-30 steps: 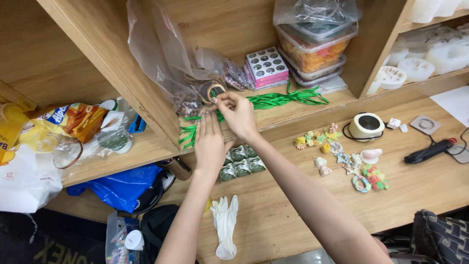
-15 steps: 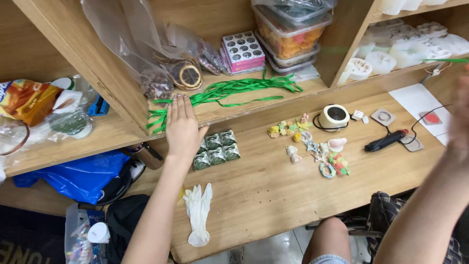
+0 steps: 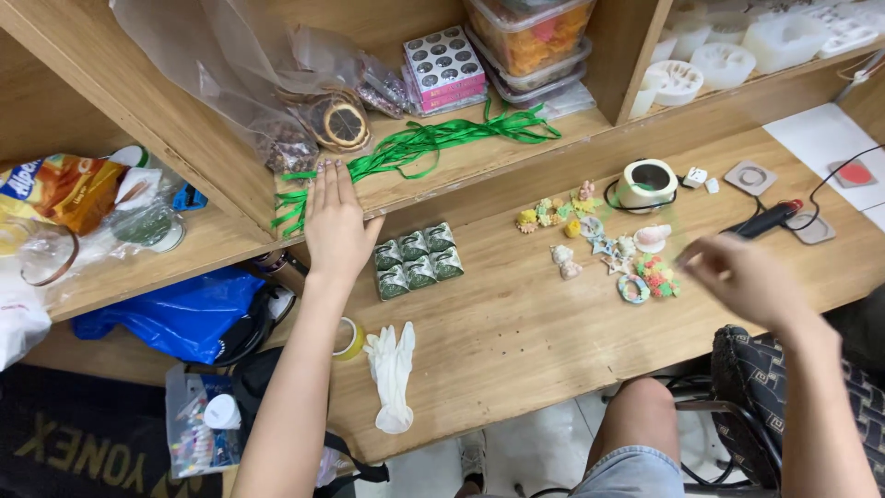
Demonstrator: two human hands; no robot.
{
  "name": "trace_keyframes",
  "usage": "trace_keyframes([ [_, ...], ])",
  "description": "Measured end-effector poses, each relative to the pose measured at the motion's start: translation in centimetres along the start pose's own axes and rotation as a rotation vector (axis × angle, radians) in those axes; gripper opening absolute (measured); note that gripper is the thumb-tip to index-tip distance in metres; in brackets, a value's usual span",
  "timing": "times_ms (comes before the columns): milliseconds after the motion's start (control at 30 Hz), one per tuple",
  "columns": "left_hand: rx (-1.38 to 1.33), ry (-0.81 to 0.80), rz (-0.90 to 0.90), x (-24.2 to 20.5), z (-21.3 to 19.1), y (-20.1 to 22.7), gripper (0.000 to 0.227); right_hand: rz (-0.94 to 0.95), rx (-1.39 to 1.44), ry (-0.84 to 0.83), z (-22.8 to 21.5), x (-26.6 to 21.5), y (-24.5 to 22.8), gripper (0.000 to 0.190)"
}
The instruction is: Wrapping small packaged items with green decorative ribbons.
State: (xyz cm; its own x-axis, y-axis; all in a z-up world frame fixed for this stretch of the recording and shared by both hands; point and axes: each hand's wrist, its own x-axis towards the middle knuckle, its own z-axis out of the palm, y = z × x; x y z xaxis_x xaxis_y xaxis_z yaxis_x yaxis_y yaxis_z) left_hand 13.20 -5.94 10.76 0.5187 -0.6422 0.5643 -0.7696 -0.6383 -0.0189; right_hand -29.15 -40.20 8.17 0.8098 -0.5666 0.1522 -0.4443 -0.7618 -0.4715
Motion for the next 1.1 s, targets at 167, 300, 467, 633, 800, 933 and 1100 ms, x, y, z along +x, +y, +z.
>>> trace_keyframes([
  [167,-0.065,0.158,0.094,-0.8,-3.4,2.4,0.103,-0.068,0.071,-0.537,10.3,-1.0,0.6,0.018],
  [300,-0.139,0.276,0.413,-7.5,1.8,4.3,0.071,0.053,0.257,-0.508,14.6,-2.3,3.8,0.019],
  [467,-0.341,-0.229,0.423,-19.5,11.5,7.7,0.051,-0.232,0.441,-0.299,15.9,-2.9,5.8,0.015],
  [633,-0.34,-0.937,0.024,-25.6,20.1,8.4,0.067,0.223,0.863,-0.496,14.9,-2.9,4.6,0.02],
  [800,-0.113,-0.666,-0.014,-20.7,28.4,5.8,0.068,0.517,0.739,-0.473,12.7,-3.3,4.4,0.023],
  [933,-0.161,-0.358,0.031,-14.3,33.2,4.0,0.074,0.579,0.675,-0.323,13.0,-4.5,4.9,0.023],
  [1100,0.107,-0.333,0.183,-12.7,43.1,3.9,0.035,0.576,0.671,-0.148,12.5,-7.6,1.4,0.024],
])
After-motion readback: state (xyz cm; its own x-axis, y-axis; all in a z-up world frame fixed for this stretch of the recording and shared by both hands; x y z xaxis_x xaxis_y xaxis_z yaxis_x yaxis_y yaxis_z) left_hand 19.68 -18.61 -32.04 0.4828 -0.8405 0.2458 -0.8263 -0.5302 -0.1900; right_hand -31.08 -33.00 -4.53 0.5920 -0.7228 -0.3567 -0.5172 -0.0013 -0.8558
